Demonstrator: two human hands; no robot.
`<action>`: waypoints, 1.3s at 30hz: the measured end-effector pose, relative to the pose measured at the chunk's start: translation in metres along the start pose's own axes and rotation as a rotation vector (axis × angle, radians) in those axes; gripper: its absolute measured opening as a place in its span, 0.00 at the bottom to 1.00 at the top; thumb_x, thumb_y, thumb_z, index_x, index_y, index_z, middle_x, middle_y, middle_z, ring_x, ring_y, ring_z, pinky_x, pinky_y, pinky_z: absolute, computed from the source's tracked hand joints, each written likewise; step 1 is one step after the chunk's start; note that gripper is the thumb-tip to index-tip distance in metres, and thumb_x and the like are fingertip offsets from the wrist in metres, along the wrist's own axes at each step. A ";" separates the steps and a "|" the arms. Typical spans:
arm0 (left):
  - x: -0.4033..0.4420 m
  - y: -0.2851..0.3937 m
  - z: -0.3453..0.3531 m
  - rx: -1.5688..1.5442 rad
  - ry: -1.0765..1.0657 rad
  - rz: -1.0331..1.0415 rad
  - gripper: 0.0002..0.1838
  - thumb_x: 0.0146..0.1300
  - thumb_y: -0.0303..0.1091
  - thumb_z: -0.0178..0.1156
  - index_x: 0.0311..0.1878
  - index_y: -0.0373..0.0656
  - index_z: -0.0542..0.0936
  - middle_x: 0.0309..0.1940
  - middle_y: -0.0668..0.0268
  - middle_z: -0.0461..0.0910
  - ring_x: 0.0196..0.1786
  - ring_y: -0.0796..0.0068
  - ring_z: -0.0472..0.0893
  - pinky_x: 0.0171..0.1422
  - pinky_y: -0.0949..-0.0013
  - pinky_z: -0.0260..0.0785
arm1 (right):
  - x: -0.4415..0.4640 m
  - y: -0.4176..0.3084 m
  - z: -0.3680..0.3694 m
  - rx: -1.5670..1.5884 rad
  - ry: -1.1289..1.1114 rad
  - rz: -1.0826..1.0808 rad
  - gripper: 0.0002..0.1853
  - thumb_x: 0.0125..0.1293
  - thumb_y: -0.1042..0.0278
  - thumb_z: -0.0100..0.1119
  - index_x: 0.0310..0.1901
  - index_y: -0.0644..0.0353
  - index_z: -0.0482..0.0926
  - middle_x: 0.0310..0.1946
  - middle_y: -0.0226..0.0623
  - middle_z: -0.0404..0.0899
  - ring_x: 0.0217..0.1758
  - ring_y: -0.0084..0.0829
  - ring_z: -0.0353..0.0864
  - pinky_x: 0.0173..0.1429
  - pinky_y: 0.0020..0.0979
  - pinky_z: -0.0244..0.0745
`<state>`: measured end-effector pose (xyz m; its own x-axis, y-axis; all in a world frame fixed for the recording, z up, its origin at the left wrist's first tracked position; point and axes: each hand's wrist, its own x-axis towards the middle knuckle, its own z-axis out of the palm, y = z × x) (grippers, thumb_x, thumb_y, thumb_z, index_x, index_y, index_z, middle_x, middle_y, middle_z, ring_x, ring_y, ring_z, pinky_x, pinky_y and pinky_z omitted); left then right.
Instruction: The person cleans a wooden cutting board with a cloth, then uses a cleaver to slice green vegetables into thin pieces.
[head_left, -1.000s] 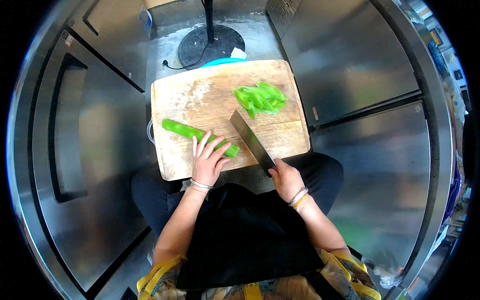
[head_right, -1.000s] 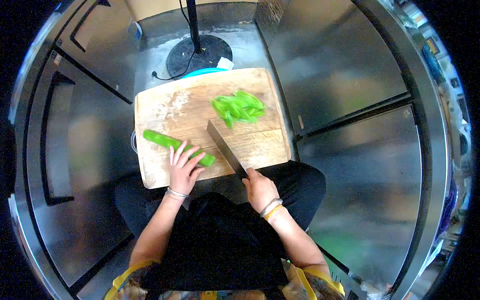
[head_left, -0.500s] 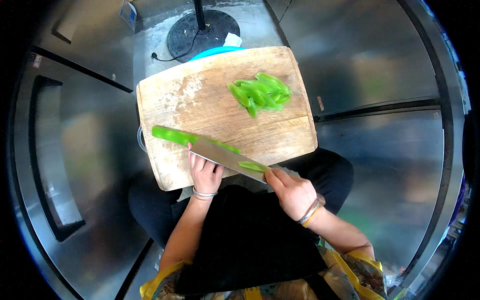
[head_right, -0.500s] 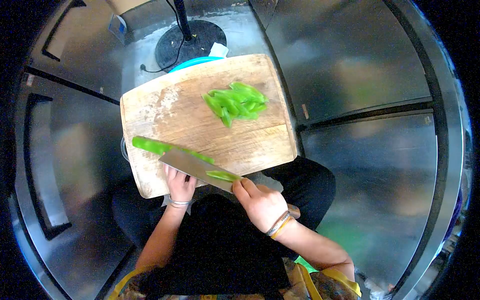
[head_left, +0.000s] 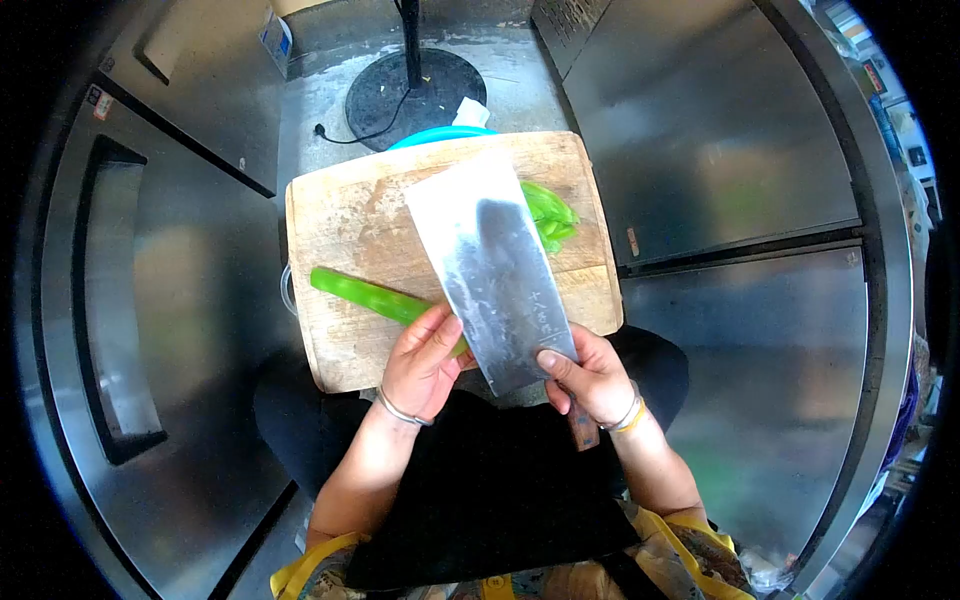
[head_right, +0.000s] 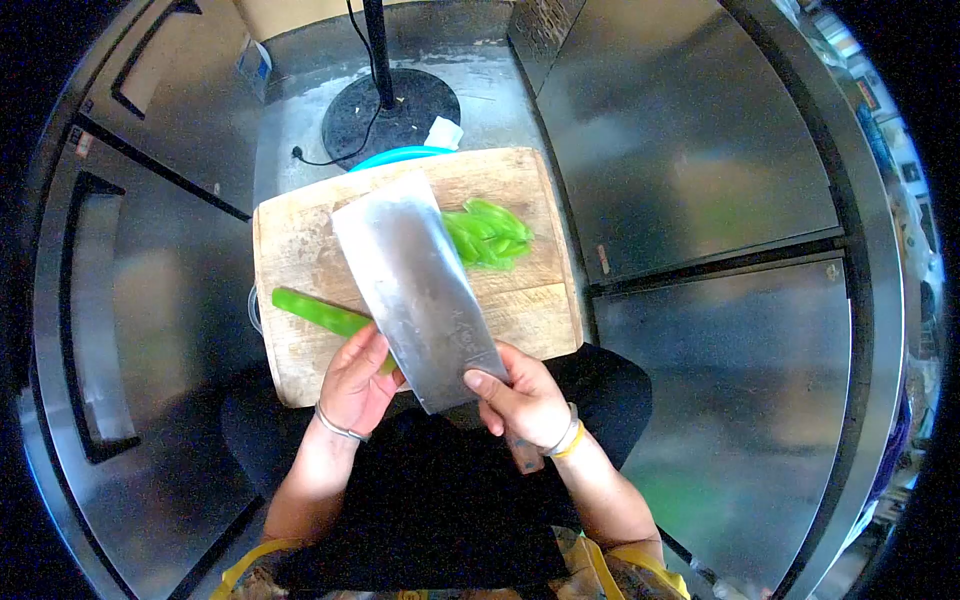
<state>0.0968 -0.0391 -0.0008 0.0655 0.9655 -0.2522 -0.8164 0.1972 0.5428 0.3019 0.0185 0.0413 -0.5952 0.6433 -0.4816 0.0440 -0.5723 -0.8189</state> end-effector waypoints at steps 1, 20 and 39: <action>-0.001 -0.001 -0.005 0.047 0.007 -0.017 0.18 0.72 0.37 0.52 0.60 0.37 0.72 0.50 0.63 0.77 0.48 0.73 0.76 0.57 0.65 0.70 | -0.003 0.000 -0.003 0.026 0.035 -0.005 0.12 0.71 0.70 0.53 0.53 0.63 0.70 0.25 0.27 0.72 0.15 0.16 0.66 0.19 0.19 0.64; 0.000 -0.013 -0.063 1.811 0.181 0.698 0.16 0.50 0.33 0.69 0.45 0.48 0.83 0.49 0.68 0.78 0.61 0.60 0.72 0.70 0.49 0.57 | -0.014 0.021 -0.009 -1.044 0.293 -0.407 0.14 0.62 0.77 0.56 0.50 0.58 0.75 0.33 0.41 0.80 0.27 0.40 0.81 0.28 0.31 0.76; 0.004 -0.040 -0.094 1.695 0.326 0.726 0.14 0.43 0.22 0.66 0.37 0.42 0.83 0.44 0.59 0.78 0.54 0.53 0.75 0.72 0.40 0.51 | -0.006 0.021 0.004 -1.523 0.029 -0.389 0.20 0.56 0.74 0.54 0.53 0.62 0.72 0.48 0.41 0.78 0.28 0.32 0.83 0.31 0.29 0.80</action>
<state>0.0755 -0.0592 -0.0987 -0.2532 0.9018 0.3502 0.7459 -0.0485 0.6643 0.3027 0.0005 0.0283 -0.7482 0.6426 -0.1653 0.6440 0.6432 -0.4141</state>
